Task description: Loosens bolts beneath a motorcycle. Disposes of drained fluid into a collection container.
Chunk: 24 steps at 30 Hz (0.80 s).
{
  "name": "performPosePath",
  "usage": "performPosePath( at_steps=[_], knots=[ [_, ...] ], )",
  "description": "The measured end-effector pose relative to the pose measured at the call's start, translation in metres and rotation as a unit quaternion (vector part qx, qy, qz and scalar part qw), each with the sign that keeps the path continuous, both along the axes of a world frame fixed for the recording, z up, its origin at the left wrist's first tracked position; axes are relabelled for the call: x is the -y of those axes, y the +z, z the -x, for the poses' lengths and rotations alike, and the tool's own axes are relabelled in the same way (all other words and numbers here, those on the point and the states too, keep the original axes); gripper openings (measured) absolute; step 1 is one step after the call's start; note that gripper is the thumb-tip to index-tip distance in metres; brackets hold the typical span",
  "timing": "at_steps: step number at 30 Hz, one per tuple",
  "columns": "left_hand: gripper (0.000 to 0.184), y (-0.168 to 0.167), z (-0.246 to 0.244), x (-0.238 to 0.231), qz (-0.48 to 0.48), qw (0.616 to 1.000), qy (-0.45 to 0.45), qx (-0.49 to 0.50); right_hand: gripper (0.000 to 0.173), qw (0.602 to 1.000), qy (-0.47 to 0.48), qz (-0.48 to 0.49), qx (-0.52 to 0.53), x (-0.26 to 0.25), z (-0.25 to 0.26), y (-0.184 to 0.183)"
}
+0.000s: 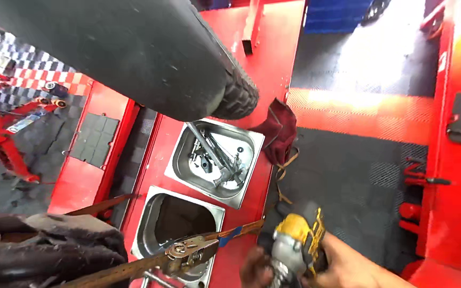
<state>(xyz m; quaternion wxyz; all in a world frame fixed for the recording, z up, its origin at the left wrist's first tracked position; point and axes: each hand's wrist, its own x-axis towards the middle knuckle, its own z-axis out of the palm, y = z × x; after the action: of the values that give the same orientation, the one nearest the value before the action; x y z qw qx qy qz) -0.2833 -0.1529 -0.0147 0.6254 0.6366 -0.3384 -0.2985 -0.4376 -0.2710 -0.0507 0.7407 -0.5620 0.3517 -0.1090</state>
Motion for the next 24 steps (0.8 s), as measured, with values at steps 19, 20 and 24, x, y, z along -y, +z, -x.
performPosePath(
  at_steps=[19, 20, 24],
  knots=[
    [0.06, -0.005, -0.112, 0.205, -0.109, 0.921, 0.278, -0.25, 0.054, 0.966, -0.012, 0.2, -0.161, 0.151, -0.21, -0.008],
    [0.062, -0.001, -0.101, 0.195, -0.124, 0.94, 0.245, -0.204, 0.06, 0.969, 0.004, 0.184, -0.162, 0.161, -0.222, -0.015],
    [0.05, -0.002, -0.029, 0.12, -0.104, 0.97, 0.213, -0.052, 0.059, 0.989, 0.06, 0.07, -0.117, 0.193, -0.257, -0.053]
  ],
)
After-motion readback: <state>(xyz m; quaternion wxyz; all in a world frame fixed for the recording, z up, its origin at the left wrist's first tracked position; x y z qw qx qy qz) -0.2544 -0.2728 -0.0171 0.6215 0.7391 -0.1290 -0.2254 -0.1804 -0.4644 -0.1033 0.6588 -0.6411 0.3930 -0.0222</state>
